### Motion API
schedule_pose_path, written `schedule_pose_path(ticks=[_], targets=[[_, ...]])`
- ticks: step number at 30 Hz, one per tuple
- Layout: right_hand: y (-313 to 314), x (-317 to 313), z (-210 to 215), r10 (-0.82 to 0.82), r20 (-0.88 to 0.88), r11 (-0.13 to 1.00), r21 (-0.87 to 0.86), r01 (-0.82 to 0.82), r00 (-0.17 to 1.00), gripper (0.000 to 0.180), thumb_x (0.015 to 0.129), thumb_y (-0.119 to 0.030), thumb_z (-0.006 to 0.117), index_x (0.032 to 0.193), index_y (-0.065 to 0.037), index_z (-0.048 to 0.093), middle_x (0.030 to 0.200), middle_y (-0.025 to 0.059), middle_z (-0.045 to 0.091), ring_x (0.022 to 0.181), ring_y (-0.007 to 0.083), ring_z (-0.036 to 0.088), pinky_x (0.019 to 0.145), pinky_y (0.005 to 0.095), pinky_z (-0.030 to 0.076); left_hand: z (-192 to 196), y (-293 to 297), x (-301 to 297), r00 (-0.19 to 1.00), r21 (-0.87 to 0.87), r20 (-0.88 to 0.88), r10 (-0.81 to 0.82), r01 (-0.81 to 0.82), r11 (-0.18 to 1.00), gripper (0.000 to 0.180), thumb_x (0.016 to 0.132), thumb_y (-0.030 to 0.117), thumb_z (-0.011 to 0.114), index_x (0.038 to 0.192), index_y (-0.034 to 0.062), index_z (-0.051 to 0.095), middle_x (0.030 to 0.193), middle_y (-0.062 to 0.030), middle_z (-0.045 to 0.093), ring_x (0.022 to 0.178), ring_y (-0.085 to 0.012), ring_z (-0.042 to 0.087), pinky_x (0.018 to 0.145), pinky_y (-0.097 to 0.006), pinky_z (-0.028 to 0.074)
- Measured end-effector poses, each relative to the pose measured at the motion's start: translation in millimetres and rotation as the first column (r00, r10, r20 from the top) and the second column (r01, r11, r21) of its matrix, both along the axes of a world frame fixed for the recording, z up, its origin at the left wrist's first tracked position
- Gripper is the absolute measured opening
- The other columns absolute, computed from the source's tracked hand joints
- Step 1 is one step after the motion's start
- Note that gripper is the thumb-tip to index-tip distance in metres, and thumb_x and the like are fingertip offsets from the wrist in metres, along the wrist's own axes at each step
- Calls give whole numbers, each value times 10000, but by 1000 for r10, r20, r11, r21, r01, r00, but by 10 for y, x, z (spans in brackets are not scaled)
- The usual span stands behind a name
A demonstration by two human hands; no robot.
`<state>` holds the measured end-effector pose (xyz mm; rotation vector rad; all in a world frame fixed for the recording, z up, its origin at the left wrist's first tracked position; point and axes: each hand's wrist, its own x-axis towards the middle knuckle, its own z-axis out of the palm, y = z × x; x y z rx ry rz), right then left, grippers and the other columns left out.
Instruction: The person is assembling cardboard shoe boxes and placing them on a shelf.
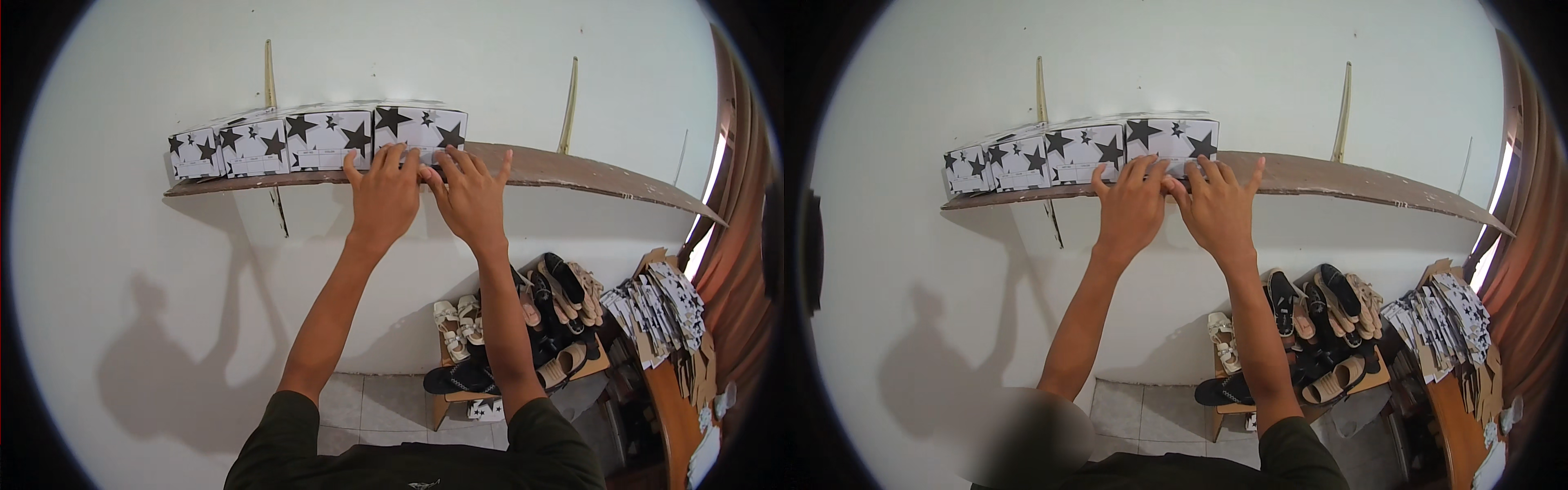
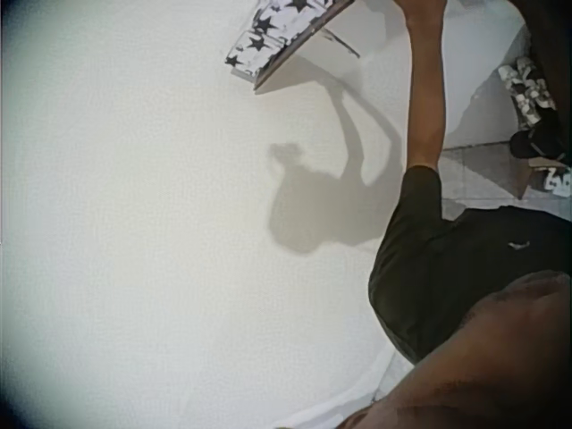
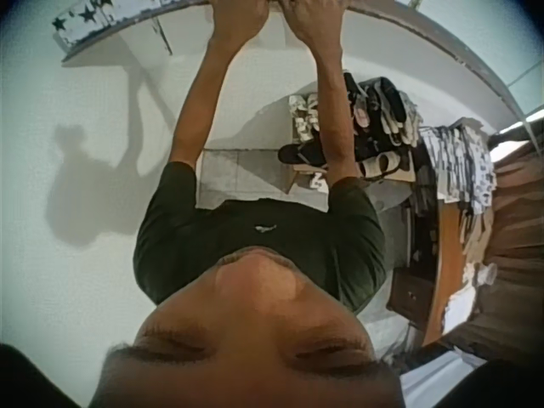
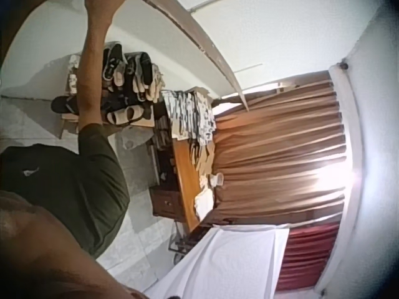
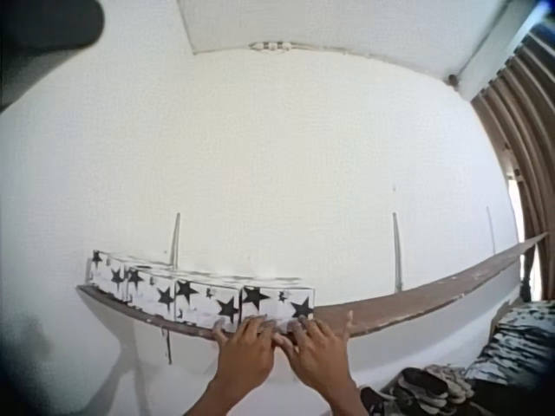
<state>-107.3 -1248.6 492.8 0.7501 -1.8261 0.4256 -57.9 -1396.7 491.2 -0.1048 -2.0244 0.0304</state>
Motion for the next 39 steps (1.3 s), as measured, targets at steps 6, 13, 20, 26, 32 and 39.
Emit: schedule_pose_path(ticks=[6, 13, 20, 26, 32, 39], targets=[[372, 126, -308, 198, 49, 976, -102, -192, 979, 406, 1020, -283, 568, 1376, -88, 550, 1388, 161, 579, 1322, 343, 522, 1145, 698, 201, -189, 19, 300, 948, 188, -97, -303, 317, 930, 336, 1021, 176, 526, 1335, 78, 595, 1367, -96, 610, 1271, -238, 559, 1125, -541, 260], [1513, 719, -1175, 430, 432, 877, -408, -254, 793, 534, 997, -199, 568, 1465, 14, 424, 1434, 251, 503, 1323, 407, 495, 1125, 437, 363, -1168, 542, 591, 471, 779, -163, -867, 601, 180, 404, 982, 126, 567, 1366, 8, 523, 1393, -162, 576, 1226, -271, 597, 1054, -414, 436], [2928, 1271, -2398, 322, 601, 815, -569, 108, 731, 547, 1007, -238, 591, 1480, -18, 424, 1391, 192, 545, 1238, 287, 573, 1033, 397, 454, -2439, 1963, 410, 145, 970, -198, -969, 172, -173, 429, 990, 105, 577, 1388, -7, 463, 1356, -171, 570, 1169, -233, 603, 1030, -376, 452], [4327, 2134, -2938, 246, 680, 611, -662, 434, 691, 551, 979, -223, 635, 1462, -30, 453, 1381, 183, 587, 1257, 297, 579, 1057, 425, 448, -2923, 3447, 599, -57, 989, -139, -989, -55, -136, 429, 991, 103, 585, 1389, 9, 456, 1334, -180, 570, 1121, -212, 623, 993, -330, 475], [5722, 2612, -3122, 110, 687, 528, -652, 544, 718, 535, 964, -173, 646, 1454, -50, 471, 1365, 178, 596, 1249, 287, 584, 1053, 415, 452, -3198, 5036, 698, -144, 995, -65, -987, -82, -54, 443, 987, 125, 610, 1386, 7, 460, 1319, -180, 572, 1083, -199, 626, 944, -328, 504], [7079, 2687, -3028, 15, 695, 501, -627, 596, 719, 528, 962, -176, 647, 1448, -52, 483, 1341, 175, 607, 1253, 284, 580, 1045, 412, 459, -3212, 6636, 672, -204, 997, -73, -976, -22, -70, 457, 973, 126, 636, 1389, 42, 469, 1338, -155, 549, 1068, -212, 612, 947, -338, 501]])
